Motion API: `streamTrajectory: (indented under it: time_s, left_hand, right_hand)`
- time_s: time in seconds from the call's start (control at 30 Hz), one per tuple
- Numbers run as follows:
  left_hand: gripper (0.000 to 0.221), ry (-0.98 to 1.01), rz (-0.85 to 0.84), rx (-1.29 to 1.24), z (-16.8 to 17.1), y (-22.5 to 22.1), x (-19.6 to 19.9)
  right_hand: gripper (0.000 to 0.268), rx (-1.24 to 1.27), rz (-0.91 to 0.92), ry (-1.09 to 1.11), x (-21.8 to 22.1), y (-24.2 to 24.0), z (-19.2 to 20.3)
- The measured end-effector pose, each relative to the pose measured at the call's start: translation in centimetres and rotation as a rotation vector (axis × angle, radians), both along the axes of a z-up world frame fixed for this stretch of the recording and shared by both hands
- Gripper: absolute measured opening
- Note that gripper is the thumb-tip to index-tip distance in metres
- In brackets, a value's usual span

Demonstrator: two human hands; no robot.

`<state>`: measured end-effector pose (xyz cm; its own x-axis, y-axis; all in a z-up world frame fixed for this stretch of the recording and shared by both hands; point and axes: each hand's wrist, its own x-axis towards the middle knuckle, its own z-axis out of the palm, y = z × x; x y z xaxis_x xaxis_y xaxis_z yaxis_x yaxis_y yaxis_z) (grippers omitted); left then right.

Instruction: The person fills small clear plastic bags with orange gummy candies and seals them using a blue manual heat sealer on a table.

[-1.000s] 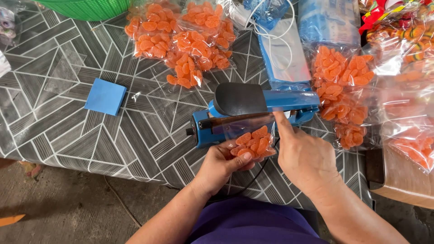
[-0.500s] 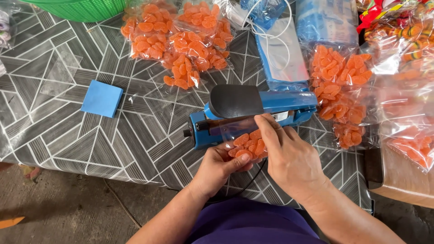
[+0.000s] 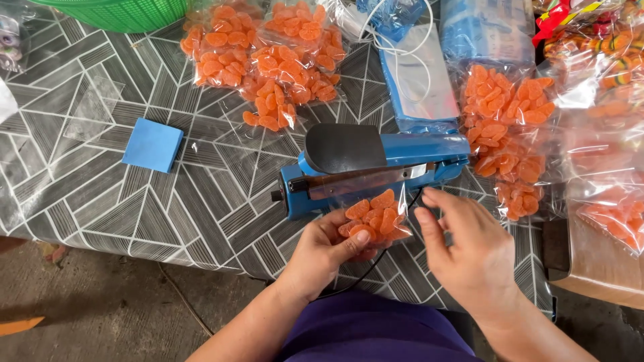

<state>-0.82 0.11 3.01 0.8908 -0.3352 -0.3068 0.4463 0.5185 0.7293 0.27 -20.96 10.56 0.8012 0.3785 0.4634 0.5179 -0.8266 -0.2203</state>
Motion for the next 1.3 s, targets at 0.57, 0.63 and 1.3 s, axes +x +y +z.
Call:
streamTrajectory:
  time_s: [0.57,0.63,1.3]
  left_hand:
    - [0.017,-0.787,0.284,1.452,7.9,6.9,6.9]
    - [0.018,-0.867,0.082,1.662,5.9,6.8,8.9]
    - [0.009,-1.579,0.336,1.425,6.8,1.5,3.9]
  right_hand:
    - [0.017,1.551,-0.122,1.241,1.4,1.3,-2.8]
    - [0.016,1.562,-0.083,1.253,1.4,1.2,-3.0]
    - [0.029,1.427,-0.063,1.198,1.7,2.0,-3.2]
